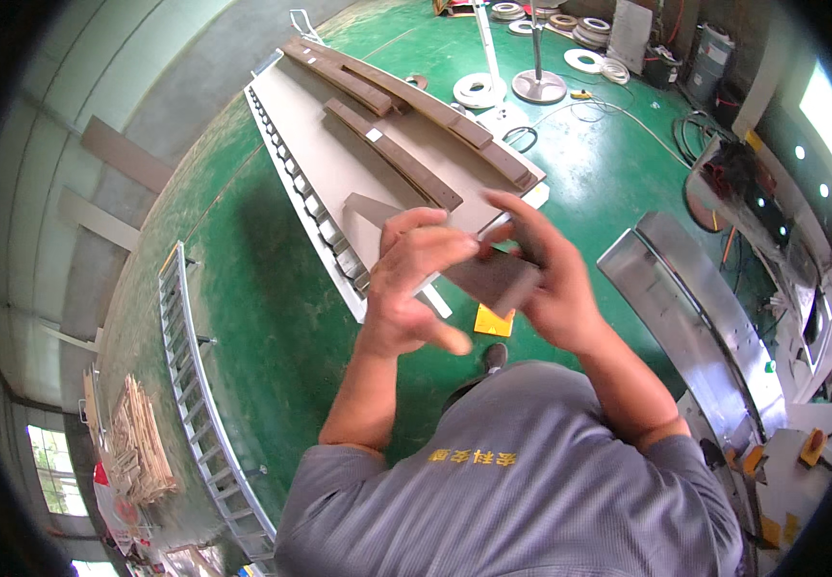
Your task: The person picks up long wooden boards one at a time from a table and feeds them into a woodworking machine.
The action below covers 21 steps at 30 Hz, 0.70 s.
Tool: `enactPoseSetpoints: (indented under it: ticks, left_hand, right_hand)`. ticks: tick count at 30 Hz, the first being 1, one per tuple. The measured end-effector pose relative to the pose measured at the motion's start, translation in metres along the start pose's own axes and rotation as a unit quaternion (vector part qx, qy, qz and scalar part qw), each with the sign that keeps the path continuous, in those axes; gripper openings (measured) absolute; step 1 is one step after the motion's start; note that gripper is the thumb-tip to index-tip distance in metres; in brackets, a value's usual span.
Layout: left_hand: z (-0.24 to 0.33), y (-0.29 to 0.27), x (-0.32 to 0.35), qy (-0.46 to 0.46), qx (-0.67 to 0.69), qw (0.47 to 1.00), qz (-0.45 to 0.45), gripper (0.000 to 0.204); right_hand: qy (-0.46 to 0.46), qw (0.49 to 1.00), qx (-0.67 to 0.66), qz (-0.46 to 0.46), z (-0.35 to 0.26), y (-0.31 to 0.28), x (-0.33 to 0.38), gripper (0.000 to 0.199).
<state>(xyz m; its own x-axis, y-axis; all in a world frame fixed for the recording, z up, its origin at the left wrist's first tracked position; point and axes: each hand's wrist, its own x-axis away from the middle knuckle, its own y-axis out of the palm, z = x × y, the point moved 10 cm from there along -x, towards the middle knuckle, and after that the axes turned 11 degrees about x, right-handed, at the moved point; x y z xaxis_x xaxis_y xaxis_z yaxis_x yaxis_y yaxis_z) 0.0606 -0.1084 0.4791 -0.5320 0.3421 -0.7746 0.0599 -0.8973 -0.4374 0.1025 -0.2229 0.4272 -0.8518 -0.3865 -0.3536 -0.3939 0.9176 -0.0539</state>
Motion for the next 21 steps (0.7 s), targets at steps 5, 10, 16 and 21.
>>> enactPoseSetpoints:
  ticks: [5,10,16,21]
  left_hand:
    - [-0.219,-0.04,0.257,-0.413,0.105,0.718,0.55,0.071]
    - [-0.324,0.113,0.34,-0.512,0.551,0.365,0.549,0.074]
    - [-0.418,0.105,0.362,-0.549,0.482,0.512,0.452,0.048]
    - [-0.421,0.034,0.279,-0.516,0.448,0.628,0.372,0.054]
  right_hand:
    - [0.066,0.993,-0.033,0.097,0.066,-0.099,0.098,0.098]
    - [-0.015,0.934,-0.216,0.285,0.103,-0.225,0.259,0.046]
    - [-0.086,0.844,-0.009,0.53,0.027,-0.258,0.347,0.057]
    - [0.041,0.746,-0.081,0.66,0.074,-0.3,0.442,0.051]
